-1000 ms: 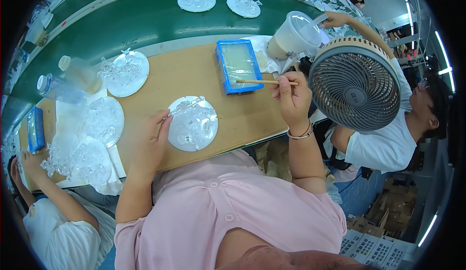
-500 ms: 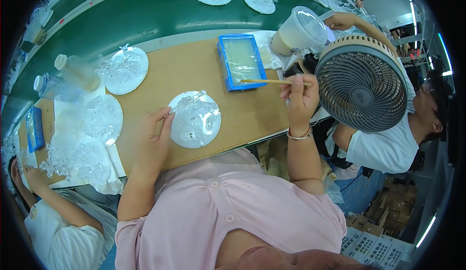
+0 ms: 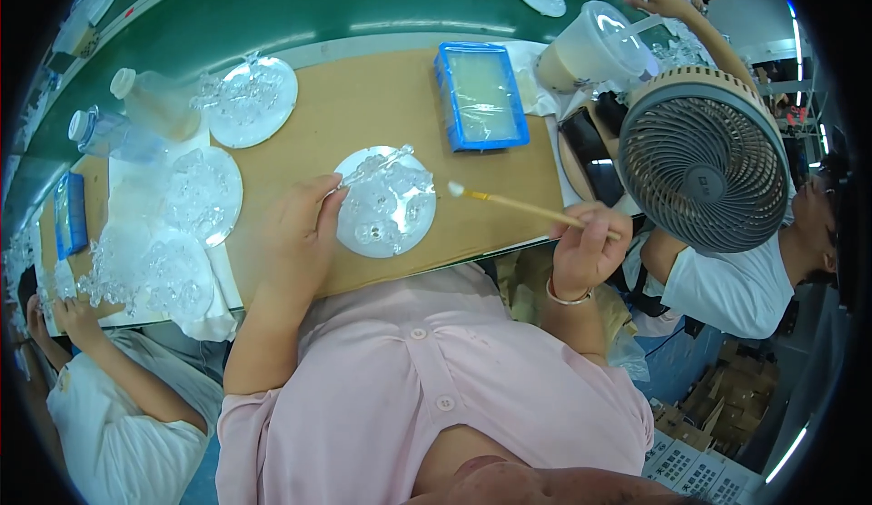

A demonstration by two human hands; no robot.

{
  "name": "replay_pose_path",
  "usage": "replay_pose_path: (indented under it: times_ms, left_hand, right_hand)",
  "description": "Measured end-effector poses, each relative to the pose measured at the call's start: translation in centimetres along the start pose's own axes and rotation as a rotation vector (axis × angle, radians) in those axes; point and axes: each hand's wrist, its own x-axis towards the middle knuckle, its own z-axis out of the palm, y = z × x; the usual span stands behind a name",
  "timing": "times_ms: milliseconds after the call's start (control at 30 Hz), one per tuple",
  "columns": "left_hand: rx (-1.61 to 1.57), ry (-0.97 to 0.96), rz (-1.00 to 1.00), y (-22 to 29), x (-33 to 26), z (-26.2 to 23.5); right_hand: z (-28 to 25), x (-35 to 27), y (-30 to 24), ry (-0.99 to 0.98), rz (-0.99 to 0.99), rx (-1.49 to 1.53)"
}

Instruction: Applying adhesive to decorative plastic snowflake-like objects at an assembly line.

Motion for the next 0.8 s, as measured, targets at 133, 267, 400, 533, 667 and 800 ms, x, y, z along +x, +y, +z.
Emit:
replay_pose_path:
  times_ms: [133, 267, 400, 533, 667, 800]
  left_hand:
    - [0.009, 0.014, 0.035, 0.0, 0.2, 0.1]
    - [0.017, 0.013, 0.036, 0.0, 0.2, 0.0]
    - [0.081, 0.04, 0.094, 0.1, 0.3, 0.0]
    - [0.068, 0.033, 0.124, 0.2, 0.4, -0.1]
    - [0.087, -0.002, 0.117, 0.4, 0.5, -0.4]
    - [0.091, -0.025, 0.121, 0.3, 0.8, -0.5]
  right_hand:
    - [1.0, -2.8, -0.9, -0.182, 0.074, -0.065]
    - [1.5, -3.5, -0.3, -0.372, 0.031, -0.225]
    - [2.8, -3.0, -0.1, -0.474, -0.085, -0.287]
    - [4.5, -1.7, 0.1, -0.616, -0.279, -0.403]
    - [5.3, -1.1, 0.4, -0.664, -0.459, -0.416]
    - [5.2, 0.2, -0.6, -0.712, -0.392, -0.369]
